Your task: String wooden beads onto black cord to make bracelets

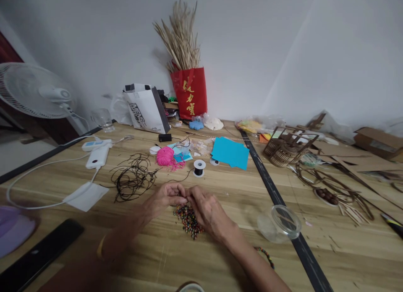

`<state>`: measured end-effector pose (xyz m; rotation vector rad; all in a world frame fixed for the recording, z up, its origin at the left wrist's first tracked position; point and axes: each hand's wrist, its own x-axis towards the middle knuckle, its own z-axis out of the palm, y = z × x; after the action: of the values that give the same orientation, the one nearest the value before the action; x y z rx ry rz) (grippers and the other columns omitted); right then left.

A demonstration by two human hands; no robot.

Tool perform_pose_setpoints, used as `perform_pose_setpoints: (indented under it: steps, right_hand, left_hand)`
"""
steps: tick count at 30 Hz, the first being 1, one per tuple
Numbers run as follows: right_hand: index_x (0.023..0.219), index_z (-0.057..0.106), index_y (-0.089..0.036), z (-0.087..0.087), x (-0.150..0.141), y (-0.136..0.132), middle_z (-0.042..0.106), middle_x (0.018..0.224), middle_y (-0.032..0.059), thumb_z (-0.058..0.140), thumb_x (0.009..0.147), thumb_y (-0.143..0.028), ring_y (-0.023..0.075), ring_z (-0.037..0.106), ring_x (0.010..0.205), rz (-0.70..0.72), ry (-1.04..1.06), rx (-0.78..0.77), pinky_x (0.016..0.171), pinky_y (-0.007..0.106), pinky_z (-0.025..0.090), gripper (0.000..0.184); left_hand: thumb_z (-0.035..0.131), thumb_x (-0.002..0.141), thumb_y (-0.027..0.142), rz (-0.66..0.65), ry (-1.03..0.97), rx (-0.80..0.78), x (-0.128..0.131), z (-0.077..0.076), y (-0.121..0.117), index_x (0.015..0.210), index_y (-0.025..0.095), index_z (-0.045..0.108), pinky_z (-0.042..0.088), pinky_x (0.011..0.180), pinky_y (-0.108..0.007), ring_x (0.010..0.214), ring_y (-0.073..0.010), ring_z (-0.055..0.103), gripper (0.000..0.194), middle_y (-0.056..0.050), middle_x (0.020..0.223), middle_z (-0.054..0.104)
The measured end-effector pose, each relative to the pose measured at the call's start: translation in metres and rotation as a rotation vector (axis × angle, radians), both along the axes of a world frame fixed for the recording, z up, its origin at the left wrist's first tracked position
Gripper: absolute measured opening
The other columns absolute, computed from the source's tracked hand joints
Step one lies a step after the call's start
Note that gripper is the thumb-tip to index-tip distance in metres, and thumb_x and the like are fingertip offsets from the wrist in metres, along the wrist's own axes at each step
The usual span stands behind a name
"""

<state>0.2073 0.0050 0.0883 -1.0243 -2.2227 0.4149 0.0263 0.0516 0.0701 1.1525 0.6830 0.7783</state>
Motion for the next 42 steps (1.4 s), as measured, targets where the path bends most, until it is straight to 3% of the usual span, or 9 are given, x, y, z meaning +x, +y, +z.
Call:
perform_pose_setpoints:
  steps: [6, 12, 15, 20, 29, 42]
  right_hand:
    - [0.093, 0.049, -0.02, -0.001, -0.001, 0.0, 0.06, 0.078, 0.0041, 0.037, 0.098, -0.017, 0.0152, 0.058, 0.067, -0.019, -0.013, 0.076, 0.06, 0.024, 0.043, 0.012]
    - [0.101, 0.049, -0.019, 0.011, 0.002, -0.003, 0.06, 0.087, 0.005, 0.04, 0.097, -0.015, 0.0155, 0.059, 0.074, 0.036, 0.025, 0.052, 0.066, 0.026, 0.048, 0.01]
    - [0.107, 0.05, -0.018, 0.012, 0.006, -0.002, 0.059, 0.09, 0.0067, 0.041, 0.095, -0.012, 0.0167, 0.059, 0.078, 0.038, -0.043, 0.057, 0.068, 0.028, 0.049, 0.015]
    - [0.099, 0.058, -0.017, 0.009, 0.011, 0.003, 0.057, 0.09, 0.0079, 0.037, 0.096, -0.009, 0.0166, 0.057, 0.077, -0.031, -0.174, 0.072, 0.068, 0.029, 0.049, 0.022]
    - [0.098, 0.059, -0.018, 0.011, 0.01, 0.0, 0.058, 0.088, 0.0071, 0.039, 0.098, -0.017, 0.0159, 0.057, 0.075, -0.004, -0.011, 0.086, 0.067, 0.027, 0.049, 0.02]
    - [0.099, 0.057, -0.017, 0.021, 0.004, -0.01, 0.059, 0.091, 0.0097, 0.039, 0.096, -0.013, 0.0199, 0.056, 0.082, 0.021, -0.182, 0.163, 0.069, 0.03, 0.049, 0.018]
  left_hand:
    - [0.085, 0.055, 0.038, 0.021, 0.058, 0.032, 0.0, 0.001, -0.003, 0.067, 0.01, 0.064, 0.04, 0.056, -0.02, 0.055, -0.008, 0.054, 0.036, -0.001, 0.06, 0.063]
    - [0.08, 0.062, 0.037, -0.005, 0.067, 0.091, -0.004, 0.002, -0.003, 0.069, 0.011, 0.064, 0.041, 0.059, -0.021, 0.058, -0.0093, 0.055, 0.032, -0.001, 0.062, 0.064]
    - [0.079, 0.064, 0.035, 0.007, 0.092, 0.102, -0.006, 0.002, 0.0, 0.07, 0.011, 0.063, 0.042, 0.059, -0.021, 0.058, -0.0097, 0.055, 0.03, -0.001, 0.061, 0.063]
    - [0.079, 0.062, 0.031, 0.02, 0.142, 0.108, -0.007, 0.005, 0.004, 0.068, 0.011, 0.064, 0.042, 0.059, -0.021, 0.06, -0.0104, 0.056, 0.026, -0.002, 0.064, 0.065]
    - [0.077, 0.063, 0.033, -0.012, 0.161, 0.105, -0.005, 0.009, 0.003, 0.068, 0.011, 0.062, 0.043, 0.059, -0.022, 0.059, -0.0111, 0.056, 0.027, -0.004, 0.065, 0.065]
    - [0.064, 0.079, 0.029, -0.15, 0.347, 0.515, -0.005, 0.004, -0.008, 0.078, 0.013, 0.064, 0.041, 0.059, -0.021, 0.066, -0.0137, 0.053, 0.016, -0.001, 0.069, 0.059]
